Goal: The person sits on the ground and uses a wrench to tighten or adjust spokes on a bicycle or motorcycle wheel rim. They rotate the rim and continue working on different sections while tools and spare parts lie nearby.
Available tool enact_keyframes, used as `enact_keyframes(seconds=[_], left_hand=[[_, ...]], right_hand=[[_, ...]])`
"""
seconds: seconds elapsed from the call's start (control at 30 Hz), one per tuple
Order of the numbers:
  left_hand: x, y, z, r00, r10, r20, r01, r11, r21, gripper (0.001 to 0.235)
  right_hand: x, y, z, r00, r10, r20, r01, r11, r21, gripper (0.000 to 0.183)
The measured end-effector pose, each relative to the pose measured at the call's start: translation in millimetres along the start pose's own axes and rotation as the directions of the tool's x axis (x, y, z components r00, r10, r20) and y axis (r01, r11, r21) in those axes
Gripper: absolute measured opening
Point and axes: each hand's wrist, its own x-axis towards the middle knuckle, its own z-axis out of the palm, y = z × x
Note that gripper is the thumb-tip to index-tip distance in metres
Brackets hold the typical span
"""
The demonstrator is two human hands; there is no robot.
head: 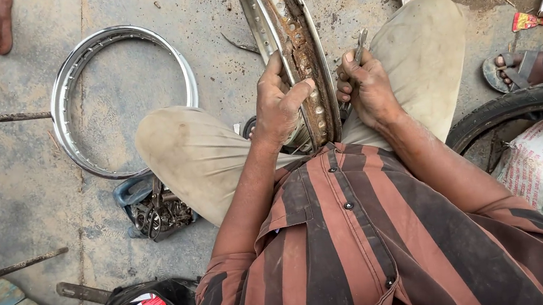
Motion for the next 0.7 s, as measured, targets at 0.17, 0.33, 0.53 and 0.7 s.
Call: enact_keyframes(seconds=[0.17,0.33,0.53,0.7], left_hand=[[-1,-6,3,1.0,0.012,0.007,-0.012,1.0,-0.006,0.063],[-1,-13,13,0.989,0.14,-0.049,-0.126,0.967,0.22,0.049],[30,-20,6,0.971,0.138,-0.197,-0.03,0.882,0.471,0.064],[83,-18,-38,0.951,0.061,-0.303,0.032,0.956,0.292,0.073]], right_hand=[[-22,-44,22,0.999,0.023,0.041,-0.023,1.0,-0.001,0.041],[-38,-75,33,0.985,-0.028,0.171,0.128,0.782,-0.61,0.052],[-34,-76,3,0.979,-0.197,0.044,0.201,0.93,-0.307,0.025],[-1,-53,-4,0.992,-0.112,-0.061,0.101,0.982,-0.161,0.043]])
